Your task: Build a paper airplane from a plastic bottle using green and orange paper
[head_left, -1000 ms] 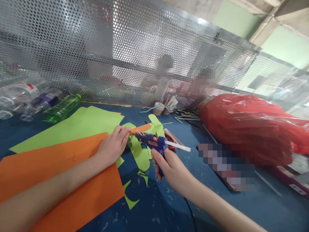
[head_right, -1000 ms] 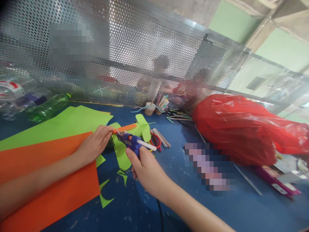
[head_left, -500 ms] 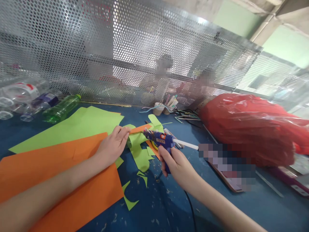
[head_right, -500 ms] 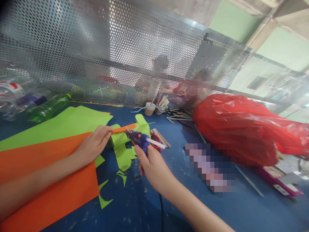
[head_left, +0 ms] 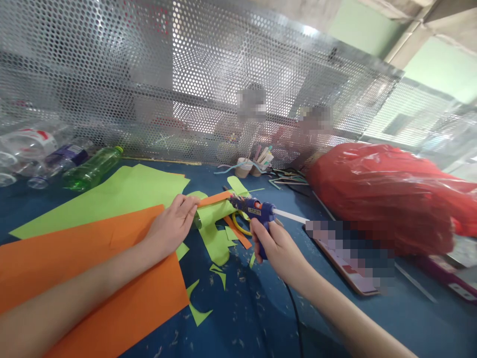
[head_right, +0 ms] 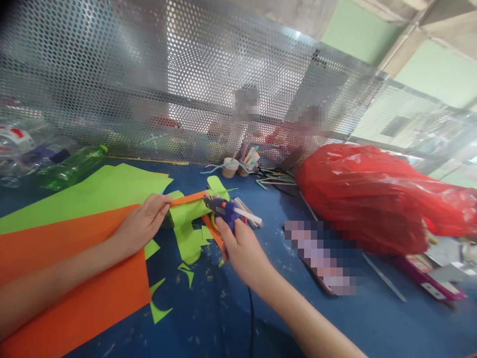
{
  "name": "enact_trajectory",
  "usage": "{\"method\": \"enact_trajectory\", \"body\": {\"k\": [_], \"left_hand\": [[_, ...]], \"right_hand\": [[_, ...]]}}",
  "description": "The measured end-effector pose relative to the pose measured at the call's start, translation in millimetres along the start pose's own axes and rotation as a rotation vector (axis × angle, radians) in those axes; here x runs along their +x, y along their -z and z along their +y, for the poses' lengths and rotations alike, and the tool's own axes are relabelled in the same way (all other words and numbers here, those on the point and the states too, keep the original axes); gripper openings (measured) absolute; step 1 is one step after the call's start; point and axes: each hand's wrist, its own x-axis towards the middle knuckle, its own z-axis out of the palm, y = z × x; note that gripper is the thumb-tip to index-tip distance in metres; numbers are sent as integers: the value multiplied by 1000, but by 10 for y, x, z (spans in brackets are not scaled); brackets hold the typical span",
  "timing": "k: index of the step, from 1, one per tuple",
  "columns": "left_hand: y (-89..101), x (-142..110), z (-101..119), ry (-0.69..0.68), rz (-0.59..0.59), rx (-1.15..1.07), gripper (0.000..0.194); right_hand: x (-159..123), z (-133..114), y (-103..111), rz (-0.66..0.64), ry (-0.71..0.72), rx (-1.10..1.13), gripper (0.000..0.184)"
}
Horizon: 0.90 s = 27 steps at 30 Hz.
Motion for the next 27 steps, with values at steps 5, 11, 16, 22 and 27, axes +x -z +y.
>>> {"method": "enact_trajectory", "body": {"k": [5, 11, 16, 22, 27], "left_hand": [[16, -4, 15, 12, -14, -5, 29], [16, -5, 28, 20, -19, -12, 28], [9, -7, 25, 15, -18, -3, 29], [16, -17, 18, -1, -13, 1, 29], [9, -14, 10, -5, -2, 20, 30]], "right_hand": [[-15, -22, 28, 33, -10, -48, 43], [-10, -31, 33, 63, 1, -112, 44], [-2, -22, 35, 73, -4, -115, 43], [-15, -66, 49, 70, 27, -153, 42], [-12, -70, 60, 71, 26, -147, 40]]}}
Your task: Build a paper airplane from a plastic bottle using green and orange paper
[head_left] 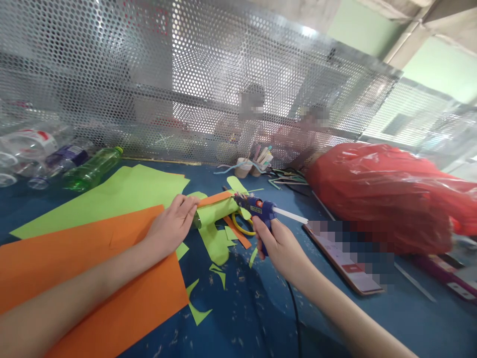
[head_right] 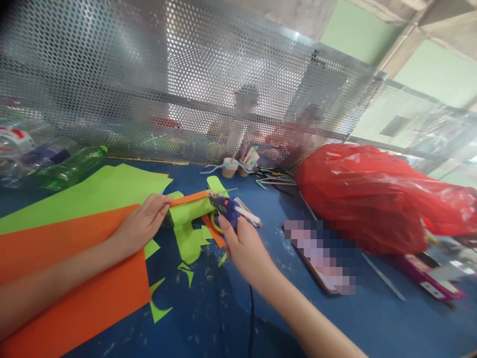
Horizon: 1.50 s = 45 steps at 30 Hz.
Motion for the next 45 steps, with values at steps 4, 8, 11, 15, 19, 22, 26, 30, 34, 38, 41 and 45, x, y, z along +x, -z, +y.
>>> {"method": "enact_trajectory", "body": {"k": [4, 8, 11, 15, 19, 22, 26, 30, 34, 38, 41, 45], "left_hand": [[-1, 6, -4, 8, -9, -1, 30], [-2, 2, 1, 3, -6, -7, 30], [-4, 1, 3, -4, -7, -10, 29], [-2, 5, -1, 2, -4, -20, 29], [-2, 7, -7, -1, -11, -26, 29], [-9, 7, -13, 6, -17, -30, 29], [-14, 8, -18, 10, -23, -34, 28], [-7, 8, -13, 10, -20, -27, 29], [-1, 6, -6, 10, -22, -16, 30], [-3, 6, -8, 6, -16, -10, 30], [-12, 12, -19, -9, -1, -11, 28], [-31, 20, -36, -24, 11, -10, 27]], "right_hand": [[-11, 4, -11, -11, 22, 2, 40], [-21, -16, -14, -29, 28, 9, 41], [-9, -20, 1, -16, 11, -2, 40], [3, 7, -1, -25, 10, 1, 43], [-24, 21, -56, -86, 16, 98, 42], [-51, 13, -98, -112, -28, 161, 39], [-71, 2, -122, -131, -41, 189, 39], [-63, -8, -114, -138, -22, 180, 38], [-29, -11, -78, -80, 4, 117, 38], [-26, -4, -67, -61, 2, 78, 44], [-49, -10, -110, -104, -16, 152, 41], [-66, -29, -186, -152, -9, 196, 39]]}}
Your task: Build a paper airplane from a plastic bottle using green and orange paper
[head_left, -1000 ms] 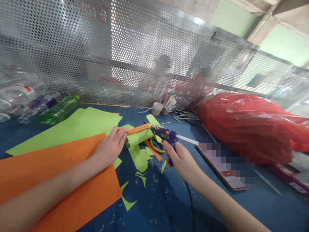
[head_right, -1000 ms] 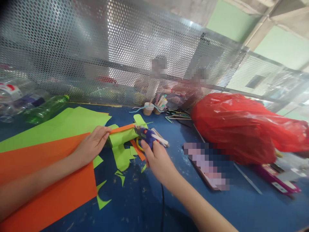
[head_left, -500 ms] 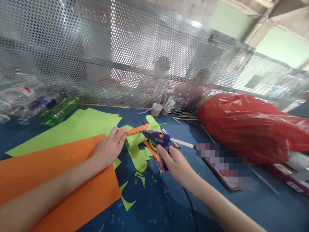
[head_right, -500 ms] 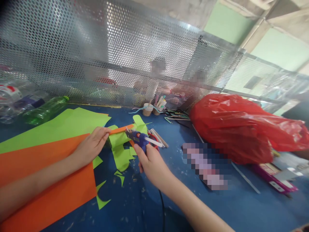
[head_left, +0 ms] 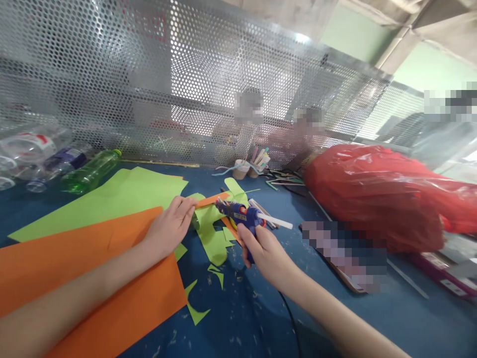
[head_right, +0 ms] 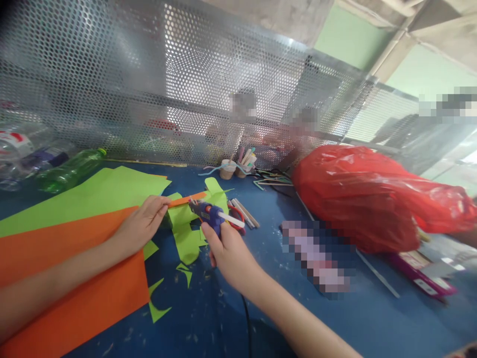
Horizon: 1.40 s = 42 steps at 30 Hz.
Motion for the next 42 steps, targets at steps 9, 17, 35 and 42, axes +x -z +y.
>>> {"method": "enact_trajectory", "body": {"k": [9, 17, 35, 42], "left_hand": [[7, -3, 12, 21, -14, -6, 29], [29, -12, 32, 28, -20, -21, 29], [51, -59, 28, -84, 85, -17, 32], [54, -66, 28, -249, 149, 24, 32]], "right_hand": [[27, 4, 26, 18, -23, 31, 41], [63, 53, 124, 72, 4, -10, 41], [-629, 265, 754, -10, 213, -514, 23], [-758, 613, 728, -185, 198, -599, 31]]}}
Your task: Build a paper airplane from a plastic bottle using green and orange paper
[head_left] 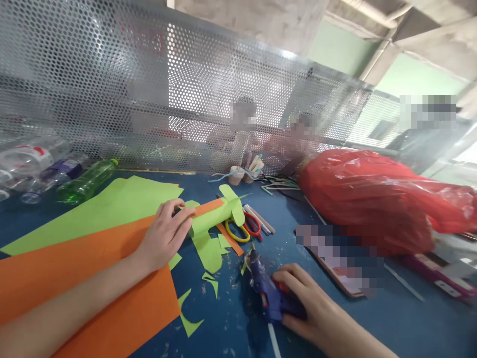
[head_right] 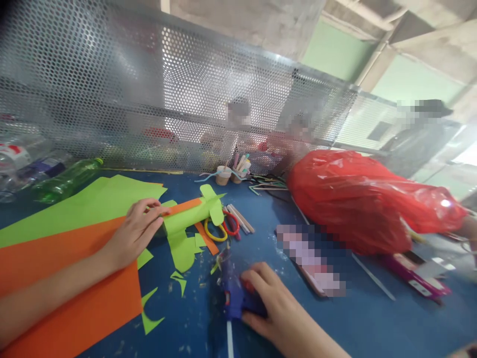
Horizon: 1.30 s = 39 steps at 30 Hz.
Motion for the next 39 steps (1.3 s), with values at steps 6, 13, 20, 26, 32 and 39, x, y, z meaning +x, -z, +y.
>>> {"method": "enact_trajectory", "body": {"k": [6, 13, 20, 26, 32, 39], "left_hand": [[13, -2, 18, -113, -34, -30, 30], [12, -34, 35, -220, -62, 39, 30], [-5, -55, 15, -281, -55, 145, 31], [-11, -60, 7, -292, -31, 143, 29], [-6, -61, 16, -290, -57, 138, 26], [6, -54, 32, -282, -71, 129, 25]], "right_hand": [[100, -81, 273, -29, 120, -81, 45], [896, -593, 406, 271, 436, -210, 32], [1438, -534, 254, 332, 458, -272, 41], [1396, -449, 194, 303, 459, -254, 38], [1412, -419, 134, 297, 496, -247, 38], [1432, -387, 67, 370, 501, -241, 34]]}}
